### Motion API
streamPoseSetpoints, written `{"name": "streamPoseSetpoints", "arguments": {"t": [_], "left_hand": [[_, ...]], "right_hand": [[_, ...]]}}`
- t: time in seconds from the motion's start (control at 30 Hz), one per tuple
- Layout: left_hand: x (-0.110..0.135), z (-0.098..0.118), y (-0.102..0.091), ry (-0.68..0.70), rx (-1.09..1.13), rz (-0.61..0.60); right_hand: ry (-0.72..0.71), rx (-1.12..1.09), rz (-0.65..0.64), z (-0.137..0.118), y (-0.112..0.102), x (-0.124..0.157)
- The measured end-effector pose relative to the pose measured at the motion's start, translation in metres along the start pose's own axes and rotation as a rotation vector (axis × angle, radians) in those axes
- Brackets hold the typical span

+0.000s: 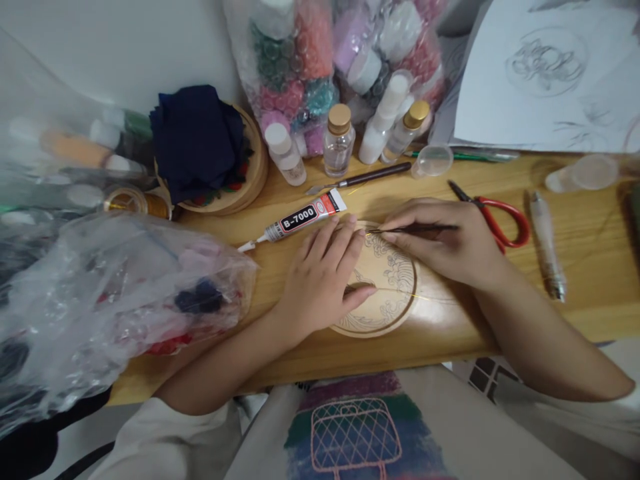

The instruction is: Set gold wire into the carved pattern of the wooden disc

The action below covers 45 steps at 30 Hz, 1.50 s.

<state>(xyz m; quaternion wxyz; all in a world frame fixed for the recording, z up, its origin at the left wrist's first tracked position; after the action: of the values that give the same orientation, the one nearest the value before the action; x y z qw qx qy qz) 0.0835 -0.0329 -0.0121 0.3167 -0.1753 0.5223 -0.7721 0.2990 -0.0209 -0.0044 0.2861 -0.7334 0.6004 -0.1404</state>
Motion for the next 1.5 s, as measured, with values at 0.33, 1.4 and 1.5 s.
{"name": "streamPoseSetpoints", "arguments": {"t": [0.33,1.4,1.5], "left_hand": [[0.0005,-0.0001,-0.0011,0.002,0.014,0.0],[0.0013,0.0001,0.0002,-0.014,0.045,-0.006],[0.0012,-0.0001,0.0003,-0.014,0.038,-0.014]], "right_hand": [[0.035,-0.035,0.018,-0.0012,0.0014,-0.0007],[0.036,-0.017,-0.008,-0.0028,0.0002,-0.0008],[0.037,-0.011,-0.011,-0.0035,0.0004,-0.0011]]}}
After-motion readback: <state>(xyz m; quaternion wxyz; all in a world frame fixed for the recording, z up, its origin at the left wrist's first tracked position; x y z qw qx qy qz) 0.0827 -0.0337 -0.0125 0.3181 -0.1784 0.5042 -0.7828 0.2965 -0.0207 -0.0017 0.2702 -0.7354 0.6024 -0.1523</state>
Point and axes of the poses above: each hand's wrist, its own x-axis away from the middle knuckle, its own y-axis out of the palm, z = x × y, the point moved 1 cm from there along -x, towards the middle knuckle, and after that the axes turned 9 degrees about x, right-handed, at the moved point
